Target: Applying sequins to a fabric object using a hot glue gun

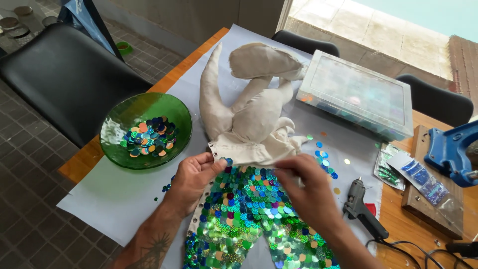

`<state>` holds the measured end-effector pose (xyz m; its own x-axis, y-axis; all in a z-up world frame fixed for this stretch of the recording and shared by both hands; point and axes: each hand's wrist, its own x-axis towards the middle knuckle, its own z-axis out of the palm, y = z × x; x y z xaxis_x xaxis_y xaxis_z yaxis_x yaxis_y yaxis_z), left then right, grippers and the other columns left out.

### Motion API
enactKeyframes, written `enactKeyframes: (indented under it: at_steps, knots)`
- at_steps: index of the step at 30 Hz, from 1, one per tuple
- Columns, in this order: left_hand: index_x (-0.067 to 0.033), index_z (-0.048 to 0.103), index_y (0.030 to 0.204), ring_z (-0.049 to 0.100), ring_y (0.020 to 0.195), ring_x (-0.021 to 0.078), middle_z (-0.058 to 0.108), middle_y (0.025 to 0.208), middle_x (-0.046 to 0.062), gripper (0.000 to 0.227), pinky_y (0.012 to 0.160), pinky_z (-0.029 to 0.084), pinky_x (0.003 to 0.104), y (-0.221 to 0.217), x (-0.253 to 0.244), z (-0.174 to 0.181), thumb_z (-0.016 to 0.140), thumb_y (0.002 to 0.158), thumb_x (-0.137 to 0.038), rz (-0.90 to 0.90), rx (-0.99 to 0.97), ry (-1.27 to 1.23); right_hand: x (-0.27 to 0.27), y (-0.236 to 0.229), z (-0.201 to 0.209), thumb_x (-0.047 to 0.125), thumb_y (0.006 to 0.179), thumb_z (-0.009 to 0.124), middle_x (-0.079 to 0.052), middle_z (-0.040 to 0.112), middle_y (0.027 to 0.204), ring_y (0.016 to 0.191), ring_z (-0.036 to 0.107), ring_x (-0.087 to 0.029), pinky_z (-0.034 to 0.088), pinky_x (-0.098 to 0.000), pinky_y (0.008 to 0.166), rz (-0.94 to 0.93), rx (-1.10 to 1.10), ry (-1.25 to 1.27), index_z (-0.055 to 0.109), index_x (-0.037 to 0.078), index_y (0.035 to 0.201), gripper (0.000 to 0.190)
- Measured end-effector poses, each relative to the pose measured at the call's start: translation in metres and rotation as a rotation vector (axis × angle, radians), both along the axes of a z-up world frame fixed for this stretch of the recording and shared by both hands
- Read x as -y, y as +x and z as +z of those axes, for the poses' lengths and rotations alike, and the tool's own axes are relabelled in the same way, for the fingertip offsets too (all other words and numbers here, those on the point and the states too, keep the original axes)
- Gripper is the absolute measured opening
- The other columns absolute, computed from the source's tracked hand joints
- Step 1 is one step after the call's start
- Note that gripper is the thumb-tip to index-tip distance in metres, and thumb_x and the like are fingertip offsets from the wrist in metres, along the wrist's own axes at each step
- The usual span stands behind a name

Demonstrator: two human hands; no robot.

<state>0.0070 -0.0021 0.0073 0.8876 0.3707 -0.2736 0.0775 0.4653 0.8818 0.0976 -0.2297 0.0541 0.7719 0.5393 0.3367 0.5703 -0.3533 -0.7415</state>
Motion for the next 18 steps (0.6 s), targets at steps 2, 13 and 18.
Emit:
enactKeyframes:
  at_steps: [2,13,18]
  knots:
    - [0.0083,0.072,0.112,0.076,0.095,0.0250,0.080,0.099,0.020,0.029,0.092,0.060,0.037,0.002,0.003,-0.010,0.075,0.086,-0.005,0.052,0.044,0.013,-0.026,0.000,-0.005,0.008,0.086,0.077,-0.005,0.068,0.083,0.082,0.063,-0.021,0.051,-0.0342,0.073,0.089,0.096,0.061,0.078,0.011,0.096,0.011]
    - [0.0101,0.073,0.103,0.078,0.081,0.0223,0.081,0.086,0.018,0.019,0.078,0.065,0.038,-0.001,0.001,-0.009,0.073,0.092,-0.006,0.073,0.095,0.070,-0.084,-0.002,-0.023,0.027,0.077,0.089,-0.007,0.067,0.077,0.079,0.062,-0.029,0.054,-0.0425,0.069,0.130,0.341,-0.031,0.078,0.012,0.089,0.022]
    - [0.0103,0.072,0.102,0.076,0.081,0.0199,0.081,0.087,0.017,0.019,0.076,0.065,0.037,-0.001,0.002,-0.003,0.073,0.093,-0.007,0.036,0.074,0.093,-0.083,0.002,-0.017,0.020,0.075,0.086,-0.006,0.070,0.081,0.082,0.061,-0.029,0.053,-0.0425,0.072,0.192,0.367,-0.093,0.080,0.014,0.089,0.017]
